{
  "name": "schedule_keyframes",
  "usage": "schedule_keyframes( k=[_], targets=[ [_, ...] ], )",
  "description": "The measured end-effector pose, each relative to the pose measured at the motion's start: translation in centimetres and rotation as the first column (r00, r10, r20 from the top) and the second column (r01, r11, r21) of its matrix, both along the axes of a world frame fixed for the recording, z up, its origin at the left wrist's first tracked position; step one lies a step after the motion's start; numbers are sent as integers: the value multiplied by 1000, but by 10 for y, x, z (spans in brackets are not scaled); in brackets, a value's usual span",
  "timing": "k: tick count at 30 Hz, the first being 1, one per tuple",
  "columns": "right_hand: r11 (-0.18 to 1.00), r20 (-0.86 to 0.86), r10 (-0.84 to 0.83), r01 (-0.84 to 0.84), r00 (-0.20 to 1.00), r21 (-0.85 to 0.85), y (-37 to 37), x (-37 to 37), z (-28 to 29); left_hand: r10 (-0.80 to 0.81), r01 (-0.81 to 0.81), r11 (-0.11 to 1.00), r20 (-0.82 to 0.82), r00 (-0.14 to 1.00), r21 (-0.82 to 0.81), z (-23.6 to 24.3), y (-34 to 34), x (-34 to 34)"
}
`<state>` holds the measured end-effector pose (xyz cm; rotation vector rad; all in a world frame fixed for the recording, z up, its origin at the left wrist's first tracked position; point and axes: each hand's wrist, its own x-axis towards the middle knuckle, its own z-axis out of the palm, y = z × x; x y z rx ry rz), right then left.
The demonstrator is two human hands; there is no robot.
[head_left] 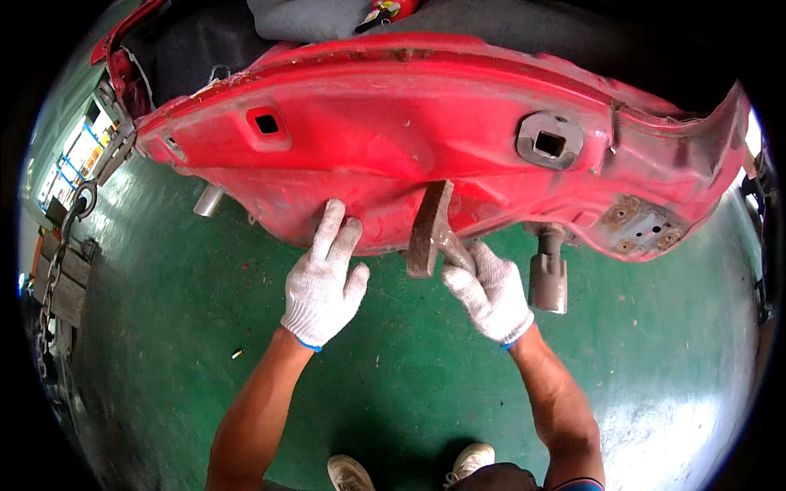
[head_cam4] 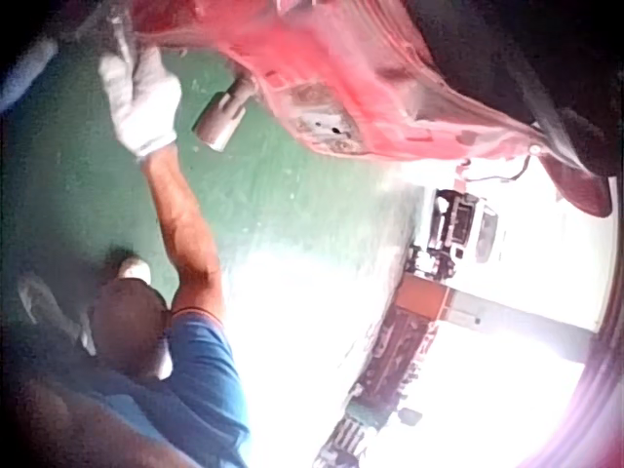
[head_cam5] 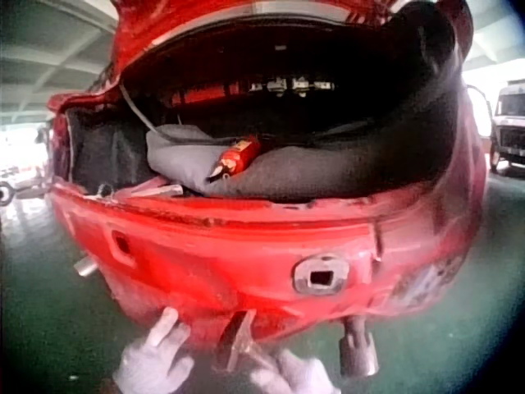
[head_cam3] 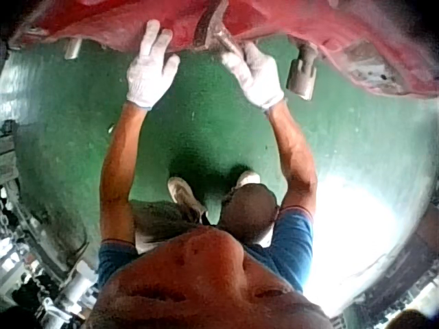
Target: The person walks to a red car bumper suspended by a chain hoist in a garage. They use a hammer and a metal punch to repeatedly strike and pry at the inner metal frame of the bumper, attempting to separate or reshape the metal structure.
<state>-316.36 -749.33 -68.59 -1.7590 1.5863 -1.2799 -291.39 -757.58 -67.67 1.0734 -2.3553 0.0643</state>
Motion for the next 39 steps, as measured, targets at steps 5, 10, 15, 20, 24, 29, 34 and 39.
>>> schedule_keyframes(
  k=[5, 10, 15, 20, 24, 29, 34, 39],
  targets=[
    [980, 31, 115, -108, 993, -164, 15, 19, 8, 13, -12, 999, -2, 1000, 37, -8, -3, 12],
    [973, 224, 5, -57, 975, 223, 15, 19, -27, -10, 10, 1000, 0, 1000, -1, -8, -4, 16],
    [752, -143, 33, 70, 989, 655, 70, 39, -142, 43, -30, 994, 133, 990, -103, -43, -16, 50],
    [547, -376, 201, 214, 905, 809, 128, 37, -231, -28, 2, 995, 258, 966, 100, -75, -12, 75],
    [518, -446, 261, 266, 856, 813, 155, 39, -248, 0, -73, 918, 184, 983, 391, -97, -10, 96],
    [523, -470, 289, 274, 834, 807, 160, 38, -262, 256, -7, 688, -234, 938, 726, -131, -32, 110],
    [561, -500, 277, 285, 820, 777, 164, 32, -268, 645, 526, 321, -588, 488, 788, -124, -37, 96],
    [590, -485, 255, 263, 836, 763, 162, 30, -264, 689, 605, 289, -600, 407, 742, -116, -37, 90]
  ],
)
